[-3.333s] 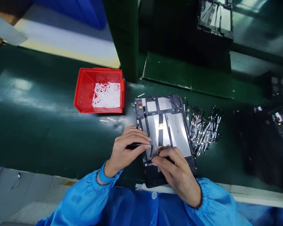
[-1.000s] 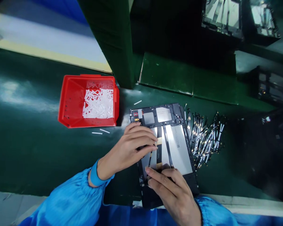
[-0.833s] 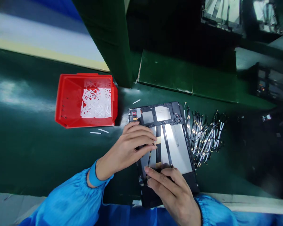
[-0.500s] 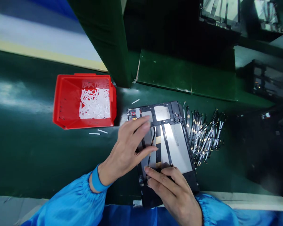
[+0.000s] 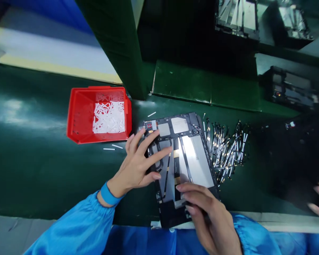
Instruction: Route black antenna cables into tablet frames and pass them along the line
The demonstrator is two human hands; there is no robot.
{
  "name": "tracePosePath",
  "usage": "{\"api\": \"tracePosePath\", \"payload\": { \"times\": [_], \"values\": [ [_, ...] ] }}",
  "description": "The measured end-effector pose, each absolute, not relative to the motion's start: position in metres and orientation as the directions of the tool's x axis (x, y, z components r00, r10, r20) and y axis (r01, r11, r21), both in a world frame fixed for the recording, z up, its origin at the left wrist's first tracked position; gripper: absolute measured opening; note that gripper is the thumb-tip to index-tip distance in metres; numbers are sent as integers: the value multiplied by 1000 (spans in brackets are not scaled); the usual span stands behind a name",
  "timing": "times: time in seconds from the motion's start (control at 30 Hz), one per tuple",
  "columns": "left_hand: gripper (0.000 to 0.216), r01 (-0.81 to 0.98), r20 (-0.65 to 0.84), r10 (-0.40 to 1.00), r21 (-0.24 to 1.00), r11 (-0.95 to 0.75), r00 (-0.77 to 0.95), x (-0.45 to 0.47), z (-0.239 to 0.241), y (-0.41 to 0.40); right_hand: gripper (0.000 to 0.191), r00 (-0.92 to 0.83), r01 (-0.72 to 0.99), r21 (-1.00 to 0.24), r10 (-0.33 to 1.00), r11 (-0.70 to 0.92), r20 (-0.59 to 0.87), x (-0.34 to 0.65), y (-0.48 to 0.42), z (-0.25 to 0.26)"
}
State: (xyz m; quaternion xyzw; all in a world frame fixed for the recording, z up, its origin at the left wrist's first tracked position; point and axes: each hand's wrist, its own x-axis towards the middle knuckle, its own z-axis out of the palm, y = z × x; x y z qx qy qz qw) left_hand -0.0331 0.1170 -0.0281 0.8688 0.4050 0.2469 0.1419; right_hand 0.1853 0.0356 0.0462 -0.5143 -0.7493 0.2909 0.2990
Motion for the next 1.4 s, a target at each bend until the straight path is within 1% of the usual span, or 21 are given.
{"api": "tracePosePath", "payload": {
  "times": [0.07,0.13,0.2,0.33,0.43,0.53,0.6,0.7,0.77,0.8,0.83,0.87,0.97,1.1,1.17,1.2,1.23,1.27,1.3,1.33,1.4],
  "values": [
    [62,626,300,778,468,-624,552,-31,-28,122,32,-393,620,-666,899,414,193,187,42,45],
    [57,624,301,780,473,-622,549,-30,-27,122,52,-522,649,-520,822,555,227,186,47,40],
    [53,629,305,788,478,-613,536,-30,-26,120,63,-609,655,-393,759,645,230,182,46,36],
    [46,650,306,808,482,-587,503,-27,-27,117,62,-699,610,-293,674,736,238,179,26,30],
    [44,651,309,822,504,-568,478,-24,-25,118,58,-704,606,-275,664,747,251,179,12,28],
    [35,654,271,854,554,-516,444,-20,-18,115,54,-691,614,-301,681,730,242,181,9,29],
    [38,656,210,892,614,-439,401,-16,-11,109,54,-660,618,-351,707,704,256,187,10,31],
    [63,579,131,943,761,-294,306,-5,-8,94,49,-512,675,-441,806,592,298,208,8,32],
    [80,470,109,980,865,-176,166,4,-13,84,43,-300,766,-502,914,401,272,227,6,26],
    [83,401,96,993,908,-118,74,8,-18,78,43,-177,800,-532,957,277,231,236,5,21],
    [83,326,72,997,943,-61,-22,13,-23,72,44,-70,811,-563,982,157,174,244,5,16],
    [75,251,34,995,968,-9,-96,16,-28,66,46,9,800,-598,994,60,111,251,5,10],
    [49,137,-87,983,985,110,-163,24,-38,49,47,84,682,-725,995,-95,-51,260,6,-4],
    [46,87,-89,981,991,105,-172,30,-17,45,46,119,420,-887,981,-190,-154,259,4,1],
    [46,-29,-311,909,948,316,-278,35,7,53,54,123,207,-926,947,-315,-295,257,3,11],
    [49,-93,-390,869,920,380,-305,38,19,59,60,120,83,-922,922,-379,-369,256,5,18],
    [53,-173,-418,856,908,382,-304,41,30,66,66,125,-37,-905,896,-424,-425,256,8,24],
    [54,-229,-416,870,903,363,-263,44,39,73,70,143,-141,-886,876,-443,-460,256,15,30],
    [55,-263,-368,900,915,306,-232,47,44,79,72,166,-224,-871,863,-438,-477,258,24,36],
    [55,-272,-282,936,936,221,-208,50,45,85,71,182,-278,-861,857,-426,-482,260,37,42],
    [56,-188,-5,976,981,-37,-216,52,35,94,64,219,-322,-871,865,-372,-451,268,74,54]
  ]
}}
